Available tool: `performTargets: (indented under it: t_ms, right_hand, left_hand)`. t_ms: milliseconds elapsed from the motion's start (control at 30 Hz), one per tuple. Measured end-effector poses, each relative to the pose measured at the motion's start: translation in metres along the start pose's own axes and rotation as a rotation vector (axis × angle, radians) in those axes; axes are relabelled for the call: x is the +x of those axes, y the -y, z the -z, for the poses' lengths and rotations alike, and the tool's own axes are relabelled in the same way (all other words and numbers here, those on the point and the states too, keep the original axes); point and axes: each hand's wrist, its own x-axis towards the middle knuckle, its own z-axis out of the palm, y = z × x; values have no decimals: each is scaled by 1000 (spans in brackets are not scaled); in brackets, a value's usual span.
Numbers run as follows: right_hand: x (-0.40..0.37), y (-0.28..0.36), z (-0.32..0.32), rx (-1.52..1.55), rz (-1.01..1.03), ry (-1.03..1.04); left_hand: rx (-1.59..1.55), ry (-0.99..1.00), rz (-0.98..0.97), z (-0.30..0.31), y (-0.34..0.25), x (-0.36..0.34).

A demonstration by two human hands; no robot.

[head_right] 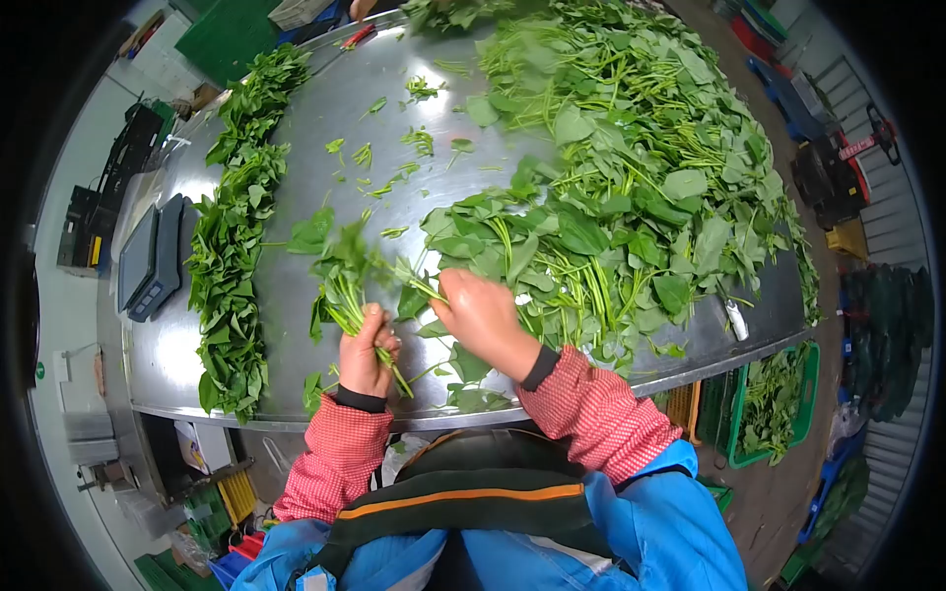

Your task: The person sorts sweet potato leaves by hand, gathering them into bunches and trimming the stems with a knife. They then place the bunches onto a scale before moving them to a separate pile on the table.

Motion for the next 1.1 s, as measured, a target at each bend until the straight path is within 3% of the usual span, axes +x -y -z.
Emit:
performTargets:
  t_ms: [200, 300, 367, 467, 567, 667, 767, 867, 1000, 1100]
  right_hand:
    - [-17, 28, -4, -56, 212, -67]
    - [-26, 24, -4, -65, 173, -66]
    - [-33, 25, 2, -54, 111, 29]
    - [-53, 23, 11, 32, 70, 226]
    - [-81, 17, 25, 145, 16, 526]
    - [-90, 2, 40, 70, -121, 760]
    - [-81, -15, 55, 27, -160, 598]
    - [-55, -44, 44, -112, -317, 130]
    - [-49, -66, 10, -265, -312, 51]
    - [-44, -43, 38, 135, -374, -31]
  left_hand:
    - [23, -3, 28, -6, 19, 2]
    - [26, 7, 67, -11, 20, 0]
    - [-12, 35, 93, -13, 23, -1]
    - [-33, -93, 9, -16, 19, 6]
    - [-67, -9, -90, -1, 0, 20]
    - [-46, -27, 21, 1, -3, 17]
    - [-57, 6, 116, 6, 6, 14]
    - [-128, 72, 223, 15, 26, 16]
    - [-93, 65, 414, 9, 37, 14]
    - [-141, 181, 457, 9, 27, 9]
